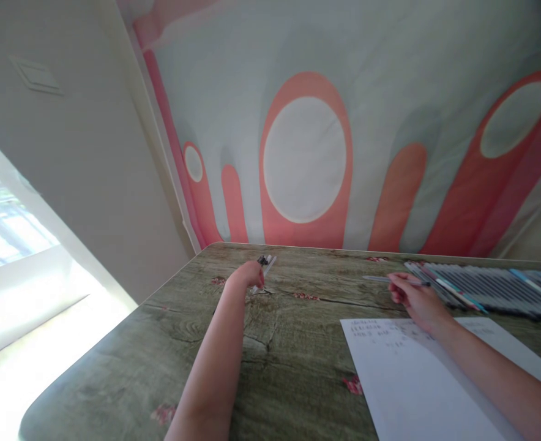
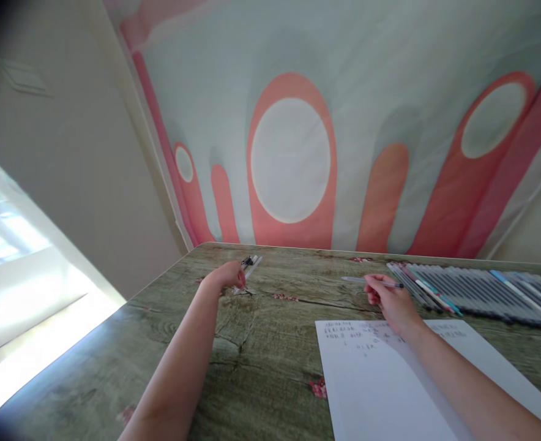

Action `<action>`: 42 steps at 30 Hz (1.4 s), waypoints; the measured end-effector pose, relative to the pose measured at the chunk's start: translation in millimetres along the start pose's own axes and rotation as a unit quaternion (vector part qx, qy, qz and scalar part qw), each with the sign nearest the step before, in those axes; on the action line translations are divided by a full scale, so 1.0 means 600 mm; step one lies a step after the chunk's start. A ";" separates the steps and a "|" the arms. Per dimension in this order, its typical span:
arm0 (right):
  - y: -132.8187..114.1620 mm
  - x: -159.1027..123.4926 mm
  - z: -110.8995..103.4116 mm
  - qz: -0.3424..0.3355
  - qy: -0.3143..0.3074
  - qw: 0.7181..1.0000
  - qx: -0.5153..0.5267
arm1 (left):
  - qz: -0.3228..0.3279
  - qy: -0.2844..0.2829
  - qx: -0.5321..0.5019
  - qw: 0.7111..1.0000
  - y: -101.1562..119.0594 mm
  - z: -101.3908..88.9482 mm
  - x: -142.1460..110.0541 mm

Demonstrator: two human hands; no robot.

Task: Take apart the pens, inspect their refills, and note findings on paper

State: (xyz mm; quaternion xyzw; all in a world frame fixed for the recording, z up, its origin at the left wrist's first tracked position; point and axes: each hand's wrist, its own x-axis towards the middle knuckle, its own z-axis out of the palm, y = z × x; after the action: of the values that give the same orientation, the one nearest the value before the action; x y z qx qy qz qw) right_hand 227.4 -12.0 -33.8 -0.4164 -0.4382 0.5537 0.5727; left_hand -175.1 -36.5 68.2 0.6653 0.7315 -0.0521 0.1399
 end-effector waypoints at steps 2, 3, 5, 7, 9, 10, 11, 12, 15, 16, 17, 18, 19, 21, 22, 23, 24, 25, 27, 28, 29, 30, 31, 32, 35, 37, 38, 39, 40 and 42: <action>-0.002 -0.002 0.001 -0.001 -0.002 1.000 -0.004 | 0.004 -0.004 -0.009 1.000 -0.004 0.005 0.002; -0.003 -0.003 0.001 -0.001 -0.005 1.000 -0.006 | 0.007 -0.006 -0.013 1.000 -0.005 0.008 0.003; -0.005 -0.005 0.001 -0.002 -0.011 1.000 -0.013 | 0.013 -0.009 -0.018 1.000 -0.009 0.013 0.006; -0.006 -0.007 0.002 -0.004 -0.013 1.000 -0.021 | 0.016 -0.010 -0.021 1.000 -0.011 0.016 0.008; -0.006 -0.007 0.002 -0.008 -0.014 1.000 -0.026 | 0.016 -0.009 -0.023 1.000 -0.012 0.017 0.010; -0.006 -0.007 0.002 -0.010 -0.014 0.999 -0.027 | 0.016 -0.008 -0.024 1.000 -0.012 0.018 0.011; -0.006 -0.007 0.002 -0.010 -0.015 0.999 -0.028 | 0.016 -0.007 -0.024 1.000 -0.012 0.018 0.011; -0.006 -0.006 0.002 -0.011 -0.015 0.999 -0.027 | 0.017 -0.006 -0.025 1.000 -0.012 0.019 0.012; -0.007 -0.006 0.004 -0.009 -0.014 1.000 -0.023 | 0.020 -0.011 -0.028 0.999 -0.011 0.023 0.012; -0.008 -0.006 0.004 -0.008 -0.014 1.000 -0.021 | 0.021 -0.014 -0.029 0.999 -0.010 0.024 0.012; -0.009 -0.006 0.005 -0.008 -0.014 1.000 -0.020 | 0.024 -0.016 -0.029 0.999 -0.009 0.024 0.011; -0.009 -0.007 0.006 -0.009 -0.014 1.000 -0.018 | 0.028 -0.016 -0.030 0.999 -0.007 0.023 0.009; -0.010 -0.007 0.006 -0.009 -0.015 1.000 -0.015 | 0.034 -0.015 -0.031 0.999 -0.004 0.021 0.007; -0.012 -0.007 0.008 -0.009 -0.015 1.000 -0.010 | 0.059 -0.005 -0.039 0.997 0.008 0.013 0.002; -0.013 -0.008 0.009 -0.009 -0.015 1.000 -0.009 | 0.077 0.003 -0.044 0.996 0.018 0.007 -0.001; -0.014 -0.008 0.010 -0.010 -0.013 1.000 -0.007 | 0.098 0.013 -0.050 0.994 0.030 0.002 -0.004; -0.015 -0.008 0.011 -0.011 -0.011 1.000 -0.007 | 0.121 0.023 -0.060 0.991 0.045 -0.001 -0.008; -0.015 -0.008 0.012 -0.012 -0.010 1.000 -0.007 | 0.145 0.033 -0.072 0.986 0.064 -0.002 -0.010; -0.016 -0.008 0.012 -0.014 -0.006 1.000 -0.003 | 0.216 0.053 -0.138 0.965 0.109 0.009 -0.015; -0.016 -0.007 0.012 -0.015 -0.006 1.000 0.000 | 0.250 0.056 -0.192 0.947 0.134 0.021 -0.017; -0.015 -0.006 0.011 -0.014 -0.007 1.000 0.004 | 0.269 0.048 -0.250 0.929 0.159 0.037 -0.018; -0.015 -0.005 0.010 -0.012 -0.009 1.000 0.009 | 0.277 0.028 -0.303 0.911 0.184 0.057 -0.017; -0.015 -0.004 0.009 -0.009 -0.012 1.000 0.014 | 0.277 0.009 -0.356 0.892 0.207 0.077 -0.016; -0.015 -0.003 0.008 -0.005 -0.016 1.000 0.018 | 0.277 -0.010 -0.401 0.873 0.227 0.098 -0.014; -0.018 -0.004 0.006 0.003 -0.036 0.999 0.031 | 0.241 -0.016 -0.515 0.822 0.268 0.148 -0.004; -0.022 -0.008 0.009 0.009 -0.055 0.998 0.041 | 0.215 0.006 -0.576 0.789 0.278 0.164 0.002; -0.025 -0.012 0.011 0.015 -0.067 0.996 0.048 | 0.206 0.015 -0.600 0.773 0.279 0.167 0.003; -0.028 -0.016 0.015 0.022 -0.082 0.995 0.056 | 0.201 0.021 -0.620 0.758 0.279 0.168 0.004; -0.030 -0.021 0.019 0.030 -0.099 0.993 0.063 | 0.200 0.021 -0.635 0.746 0.279 0.168 0.004; -0.035 -0.030 0.029 0.040 -0.134 0.987 0.074 | 0.200 0.016 -0.655 0.728 0.279 0.165 0.002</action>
State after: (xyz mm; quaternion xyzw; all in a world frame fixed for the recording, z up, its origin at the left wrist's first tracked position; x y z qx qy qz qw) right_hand 216.3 -31.0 -9.6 -0.3122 -0.4515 0.6580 0.5154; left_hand 3.3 -43.0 -8.6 0.5402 0.4361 0.4801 0.5362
